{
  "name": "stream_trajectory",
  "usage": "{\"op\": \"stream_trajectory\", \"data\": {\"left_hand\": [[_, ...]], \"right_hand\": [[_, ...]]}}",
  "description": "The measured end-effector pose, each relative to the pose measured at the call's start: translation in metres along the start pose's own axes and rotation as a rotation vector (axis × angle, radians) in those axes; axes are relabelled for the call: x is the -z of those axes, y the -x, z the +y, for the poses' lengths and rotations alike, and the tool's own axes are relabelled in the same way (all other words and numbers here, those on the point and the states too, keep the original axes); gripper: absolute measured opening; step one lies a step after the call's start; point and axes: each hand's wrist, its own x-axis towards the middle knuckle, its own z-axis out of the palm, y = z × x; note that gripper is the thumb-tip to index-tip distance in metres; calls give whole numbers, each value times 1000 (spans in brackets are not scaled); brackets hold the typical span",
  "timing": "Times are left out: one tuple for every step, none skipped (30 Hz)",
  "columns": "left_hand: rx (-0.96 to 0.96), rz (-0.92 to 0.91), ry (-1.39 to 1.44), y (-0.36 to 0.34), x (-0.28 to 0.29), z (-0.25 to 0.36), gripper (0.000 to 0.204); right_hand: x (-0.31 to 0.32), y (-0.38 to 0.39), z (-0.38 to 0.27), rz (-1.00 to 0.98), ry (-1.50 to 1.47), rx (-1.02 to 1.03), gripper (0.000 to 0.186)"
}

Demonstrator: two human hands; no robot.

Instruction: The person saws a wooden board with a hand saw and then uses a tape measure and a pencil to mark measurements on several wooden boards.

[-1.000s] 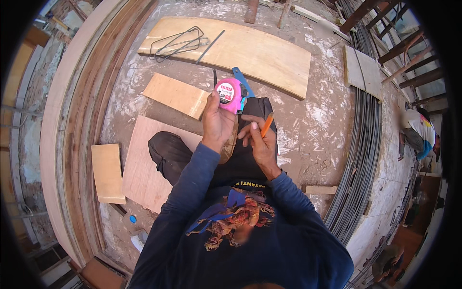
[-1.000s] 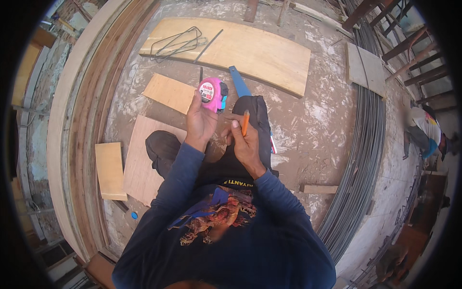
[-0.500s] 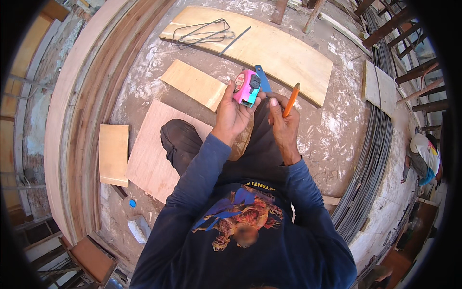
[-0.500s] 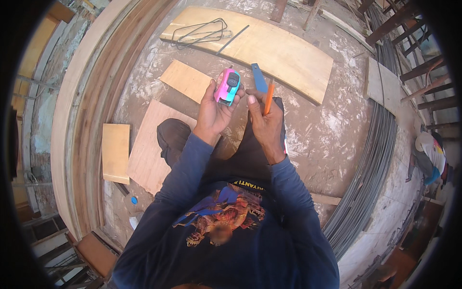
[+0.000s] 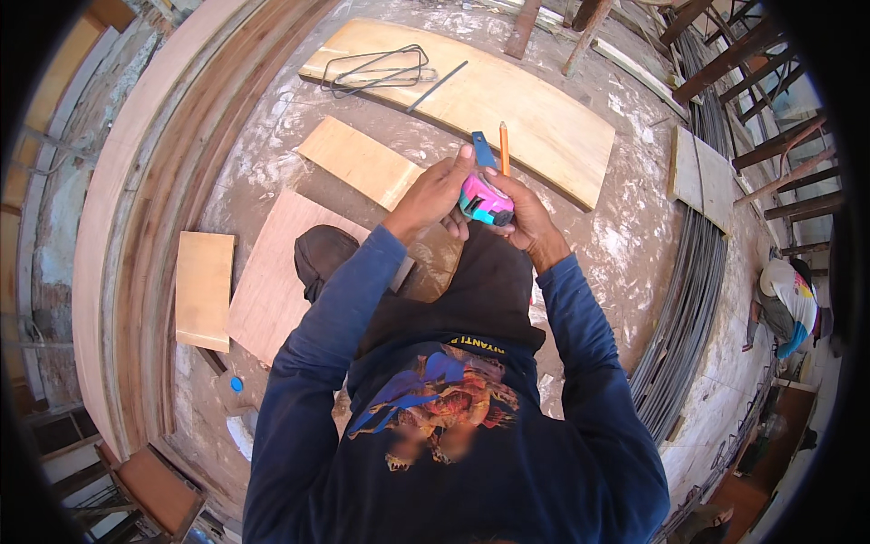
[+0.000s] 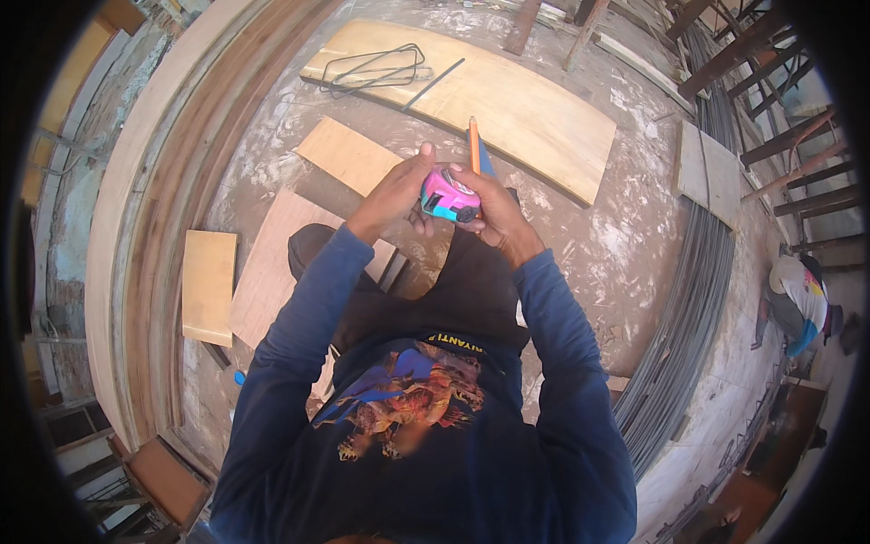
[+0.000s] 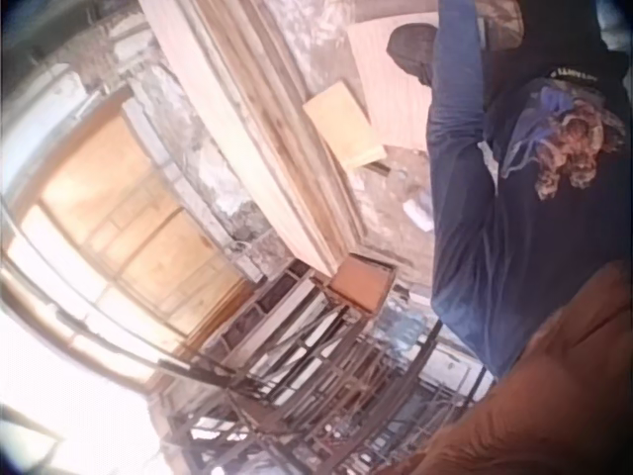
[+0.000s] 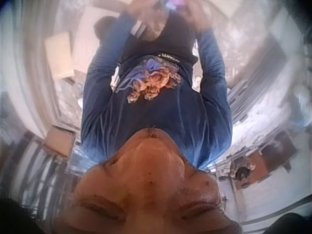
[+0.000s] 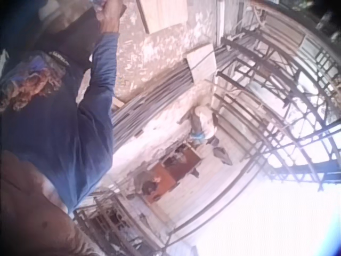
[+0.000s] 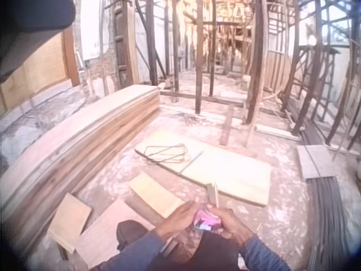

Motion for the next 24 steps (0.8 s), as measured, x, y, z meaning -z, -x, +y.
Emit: {"op": "stream_trajectory", "data": {"left_hand": [[78, 23, -35, 1, 2, -1, 69], [78, -3, -39, 1, 3, -4, 69], [79, 21, -22, 1, 3, -7, 67], [80, 44, -4, 1, 3, -10, 65], [83, 41, -6, 2, 4, -13, 65], [70, 39, 50, 2, 4, -17, 63], [82, 55, 97, 2, 3, -21, 61], [60, 38, 105, 2, 3, -24, 61], [63, 58, 141, 1, 3, -28, 61], [75, 103, 168, 1, 3, -31, 61], [72, 81, 175, 0, 2, -35, 61], [84, 94, 189, 0, 2, -38, 61], [94, 124, 196, -1, 3, -41, 61], [101, 106, 199, -1, 4, -44, 61], [116, 103, 213, -1, 5, -46, 61], [150, 80, 229, -1, 7, -48, 60], [133, 99, 223, 0, 9, -50, 60], [156, -10, 286, 2, 12, -52, 56], [212, -44, 314, 4, 14, -54, 52], [186, -117, 348, 6, 14, -58, 52], [143, -76, 405, 9, 13, -61, 48], [119, -31, 477, 10, 13, -64, 46], [95, -32, 458, 11, 13, -67, 46], [42, -46, 676, 10, 14, -70, 45]], "right_hand": [[1, -2, 7, -5, -8, 34, 31], [2, -5, 13, -26, -99, 21, 32], [3, -7, 17, -34, -195, 11, 34], [4, -9, 21, -16, -222, 5, 34], [5, -11, 23, 8, -222, -7, 34], [5, -13, 25, 16, -225, -12, 33], [6, -14, 26, -31, -234, -8, 33], [6, -15, 27, 23, -230, -19, 33], [7, -16, 28, 38, -230, -39, 31], [7, -17, 28, 11, -237, -70, 29], [7, -17, 29, 51, -234, -62, 29], [6, -17, 30, 80, -242, -81, 29], [6, -17, 30, 33, -254, -105, 29], [5, -17, 31, 107, -256, -99, 29], [5, -17, 31, 118, -195, -130, 30], [4, -17, 31, 163, -128, -156, 31], [2, -16, 29, 128, -138, -160, 31], [1, -15, 27, 150, 91, -105, 32], [-1, -13, 24, 160, 321, -35, 33], [-3, -12, 20, 143, 450, -14, 38], [-6, -10, 15, 180, 455, -44, 38], [-8, -9, 9, 199, 526, 64, 40], [-11, -7, 3, 153, 579, 173, 42], [-13, -6, -3, 258, 741, 296, 47]]}}
